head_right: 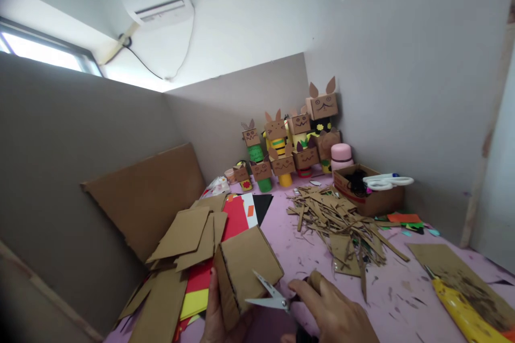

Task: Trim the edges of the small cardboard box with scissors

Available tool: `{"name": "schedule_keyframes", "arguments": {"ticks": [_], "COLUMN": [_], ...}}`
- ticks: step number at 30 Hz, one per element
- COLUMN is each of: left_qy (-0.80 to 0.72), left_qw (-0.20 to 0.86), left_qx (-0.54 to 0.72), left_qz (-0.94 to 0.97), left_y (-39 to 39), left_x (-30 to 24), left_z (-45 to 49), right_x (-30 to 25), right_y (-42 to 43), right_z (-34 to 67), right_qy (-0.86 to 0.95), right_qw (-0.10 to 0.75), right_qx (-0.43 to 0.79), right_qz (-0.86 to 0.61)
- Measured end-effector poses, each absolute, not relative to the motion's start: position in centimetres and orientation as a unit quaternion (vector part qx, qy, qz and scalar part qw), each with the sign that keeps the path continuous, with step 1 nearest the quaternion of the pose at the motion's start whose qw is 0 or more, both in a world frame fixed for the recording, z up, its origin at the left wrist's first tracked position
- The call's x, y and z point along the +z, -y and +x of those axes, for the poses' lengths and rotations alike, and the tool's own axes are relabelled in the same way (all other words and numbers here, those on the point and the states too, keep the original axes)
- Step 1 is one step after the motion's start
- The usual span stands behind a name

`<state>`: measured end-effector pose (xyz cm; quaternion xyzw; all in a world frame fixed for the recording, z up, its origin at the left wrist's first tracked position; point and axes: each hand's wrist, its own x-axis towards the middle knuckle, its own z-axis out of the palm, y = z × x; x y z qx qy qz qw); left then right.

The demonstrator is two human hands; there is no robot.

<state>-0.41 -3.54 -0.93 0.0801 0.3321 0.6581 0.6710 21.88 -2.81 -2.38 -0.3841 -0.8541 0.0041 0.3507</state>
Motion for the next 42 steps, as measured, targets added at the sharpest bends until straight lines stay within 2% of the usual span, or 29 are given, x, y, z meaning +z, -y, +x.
{"name": "schedule_keyframes", "arguments": {"ticks": [3,11,18,23,35,42], "left_qy": [-0.342,-0.327,-0.393,-0.398,-0.389,-0.407], "left_qw": [0.670,0.690,0.570,0.539,0.598,0.598], "left_qx": [0.651,0.637,0.716,0.738,0.693,0.680], "left_qz": [0.098,0.108,0.096,0.081,0.108,0.120], "left_y": [3.7,4.0,3.7,3.7,4.2,4.5], "left_x": [-0.8,-1.0,0.8,1.3,0.2,0.2], "left_z": [-0.3,0.4,1.2,1.6,1.8,2.1], "right_x": [-2.5,-1.7,0.3,1.3,0.2,0.0], "right_y": [2.8,3.6,3.6,3.9,4.2,4.2], "right_z": [21.9,21.8,21.1,20.6,21.2,21.1], "right_qy": [0.853,0.848,0.814,0.824,0.855,0.872], "right_qw": [0.340,0.342,0.300,0.250,0.316,0.303], "right_qx": [-0.023,0.014,0.261,0.327,0.159,0.101], "right_qz": [-0.396,-0.405,-0.424,-0.390,-0.379,-0.371]}}
